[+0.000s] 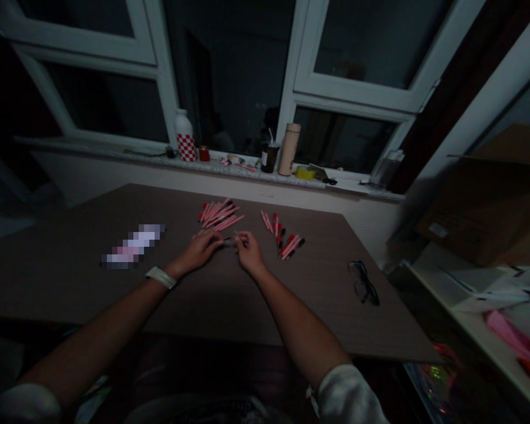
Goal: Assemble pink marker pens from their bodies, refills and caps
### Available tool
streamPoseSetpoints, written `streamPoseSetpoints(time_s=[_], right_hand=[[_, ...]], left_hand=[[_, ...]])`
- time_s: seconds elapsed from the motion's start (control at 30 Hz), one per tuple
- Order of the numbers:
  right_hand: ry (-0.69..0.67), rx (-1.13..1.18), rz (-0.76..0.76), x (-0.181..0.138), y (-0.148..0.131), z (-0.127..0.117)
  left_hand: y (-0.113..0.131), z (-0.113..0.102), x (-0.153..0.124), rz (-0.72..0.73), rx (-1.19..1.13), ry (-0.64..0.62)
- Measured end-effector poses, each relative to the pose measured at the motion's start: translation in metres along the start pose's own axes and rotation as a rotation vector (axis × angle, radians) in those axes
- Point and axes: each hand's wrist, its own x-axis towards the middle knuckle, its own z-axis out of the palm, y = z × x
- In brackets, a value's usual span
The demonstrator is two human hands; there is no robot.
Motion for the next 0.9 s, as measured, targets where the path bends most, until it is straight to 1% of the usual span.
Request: streamPoseSetpoints(time_s=[0.13, 0.2, 0.3, 0.4, 0.53, 0.7, 0.9], right_hand=[[-0.09, -0.069, -0.049, -0.002, 0.005, 0.0], [-0.115, -0.118, -0.087, -0.003, 0.006, 0.0], [-0.125, -0.173, -0.139, -0.005, 0.004, -0.001], [-0.128, -0.207, -0.157, -0.005, 0.002, -0.001], [-0.112, -0.255, -0.17, -0.006, 0.0, -0.002], [-0.108, -0.322, -0.249, -0.007, -0.001, -0.007], [-0.126, -0.535, -0.355, -0.011, -0.01, -0.014]], left_hand=[[0.007, -0.006, 0.002, -0.063, -0.096, 0.066], [0.011, -0.009, 0.003, -0.065, -0.13, 0.098], [0.013, -0.01, 0.003, -0.036, -0.14, 0.129], [0.012, -0.009, 0.003, -0.003, -0.127, 0.139], [0.01, -0.009, 0.002, -0.008, -0.06, 0.159], [0.011, -0.01, 0.001, -0.003, -0.052, 0.156], [0.009, -0.01, 0.0, 0.006, -0.012, 0.098]])
